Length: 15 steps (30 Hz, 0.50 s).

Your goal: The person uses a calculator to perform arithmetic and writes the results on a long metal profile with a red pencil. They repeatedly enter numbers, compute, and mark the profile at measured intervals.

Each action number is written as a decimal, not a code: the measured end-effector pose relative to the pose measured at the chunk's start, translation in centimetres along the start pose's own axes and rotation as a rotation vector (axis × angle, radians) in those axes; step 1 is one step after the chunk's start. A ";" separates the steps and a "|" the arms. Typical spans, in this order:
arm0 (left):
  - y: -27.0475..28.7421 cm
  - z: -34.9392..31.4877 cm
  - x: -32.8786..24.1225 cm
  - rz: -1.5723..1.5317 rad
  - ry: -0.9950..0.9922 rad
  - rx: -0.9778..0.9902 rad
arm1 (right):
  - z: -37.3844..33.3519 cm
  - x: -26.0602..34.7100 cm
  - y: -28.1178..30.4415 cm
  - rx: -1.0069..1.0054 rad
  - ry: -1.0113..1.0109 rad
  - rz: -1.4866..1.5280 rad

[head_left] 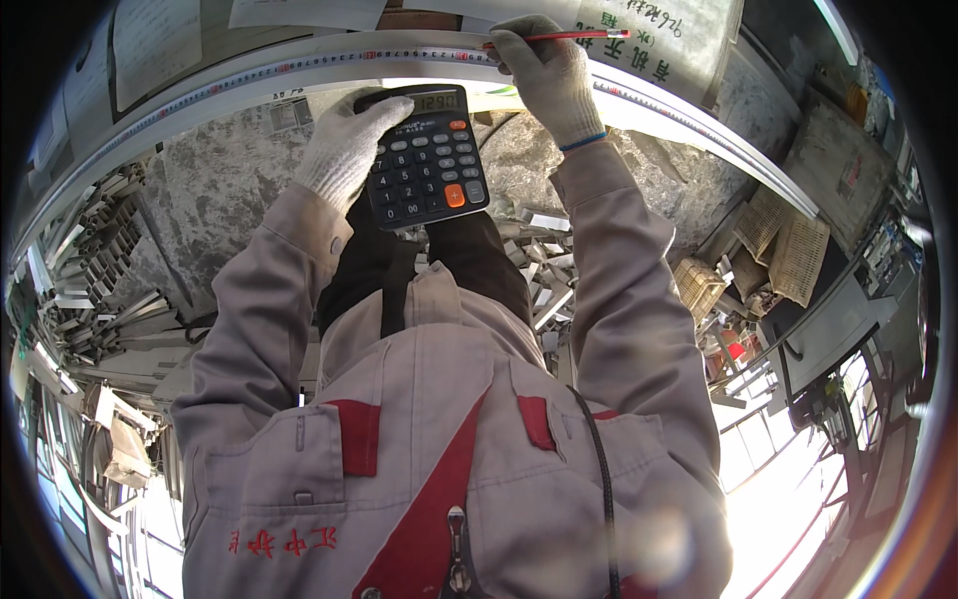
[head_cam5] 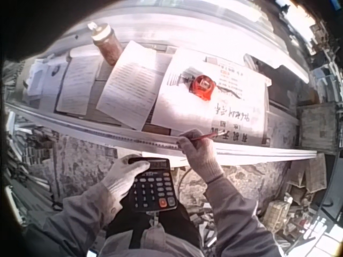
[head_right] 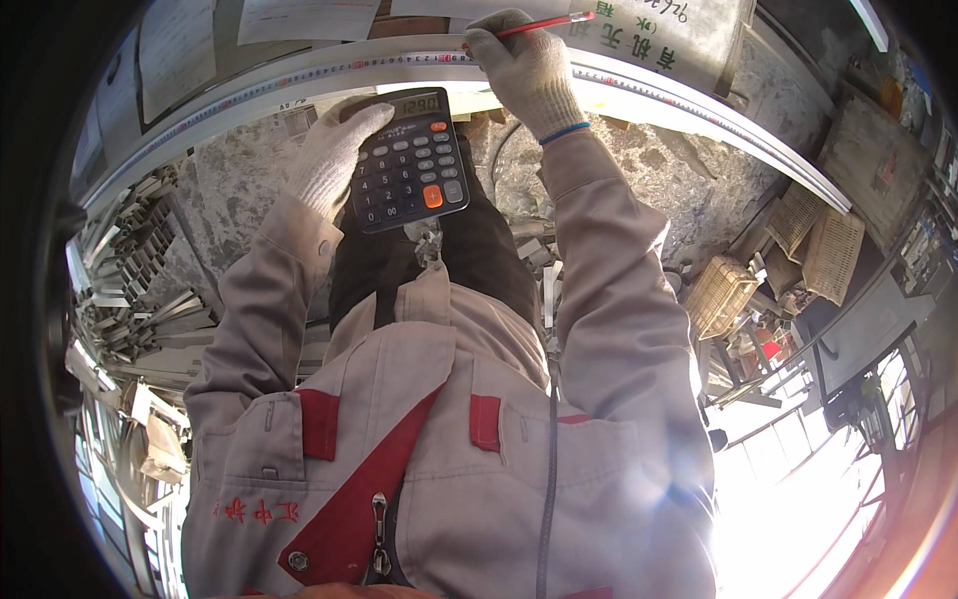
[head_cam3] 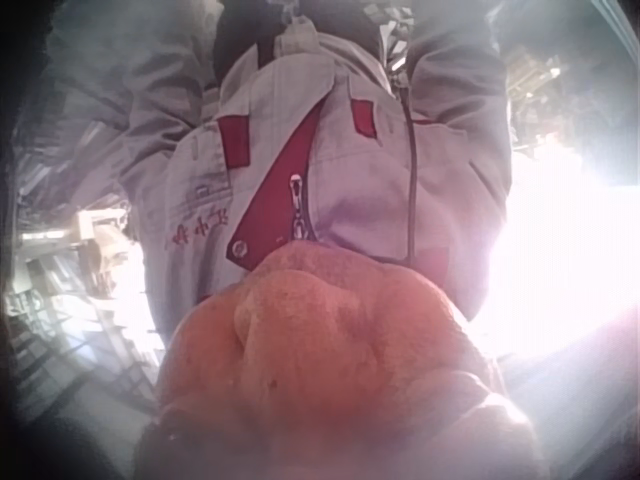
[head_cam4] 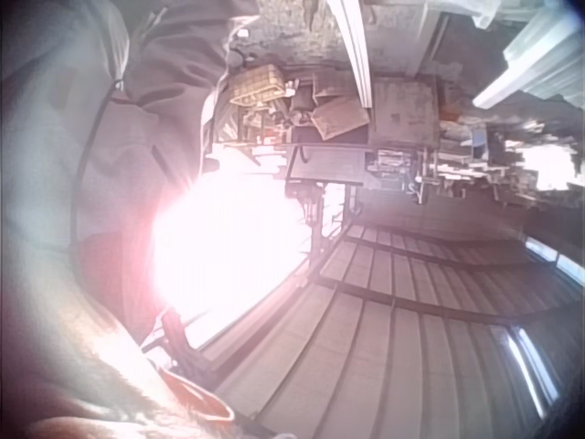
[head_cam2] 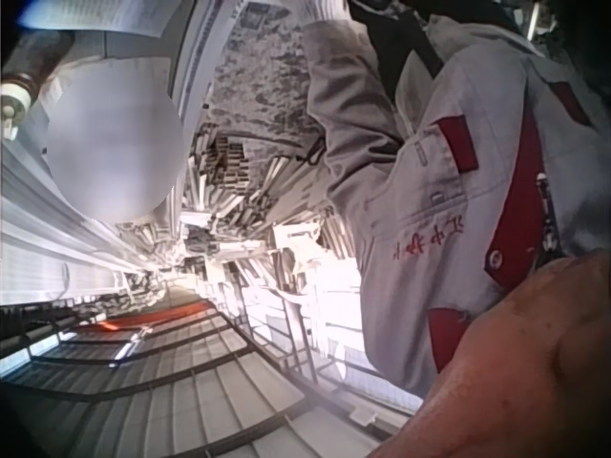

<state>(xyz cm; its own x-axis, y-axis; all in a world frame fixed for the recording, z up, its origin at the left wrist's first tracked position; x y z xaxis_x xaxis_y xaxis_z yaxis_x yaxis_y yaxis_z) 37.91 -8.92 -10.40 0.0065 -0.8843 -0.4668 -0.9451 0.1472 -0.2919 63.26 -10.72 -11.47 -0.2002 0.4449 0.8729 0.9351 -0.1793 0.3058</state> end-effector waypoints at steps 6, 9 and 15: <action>0.9 0.6 1.6 0.093 0.042 -0.021 | 0.1 -1.0 0.0 -0.023 -0.016 0.023; 1.4 0.7 2.6 0.155 0.064 -0.029 | 0.2 -1.0 -0.1 -0.029 0.004 0.074; 1.2 -0.1 4.0 0.138 0.105 -0.023 | 0.0 -0.9 0.0 -0.021 -0.003 -0.008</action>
<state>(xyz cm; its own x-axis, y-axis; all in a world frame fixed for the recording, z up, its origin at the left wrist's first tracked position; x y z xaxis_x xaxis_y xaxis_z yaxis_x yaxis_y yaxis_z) 36.78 -12.30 -12.52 -0.1574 -0.8981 -0.4108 -0.9419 0.2615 -0.2108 63.47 -11.15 -12.22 -0.2069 0.4494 0.8691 0.9271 -0.1938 0.3209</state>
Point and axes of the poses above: each hand's wrist, its own z-axis towards the middle knuckle, its own y-axis out of the back of the hand, x = y × z, the point moved 10 cm from there along z, towards the middle knuckle, and after that the axes turned 11 degrees about -z, right-handed, at the moved point
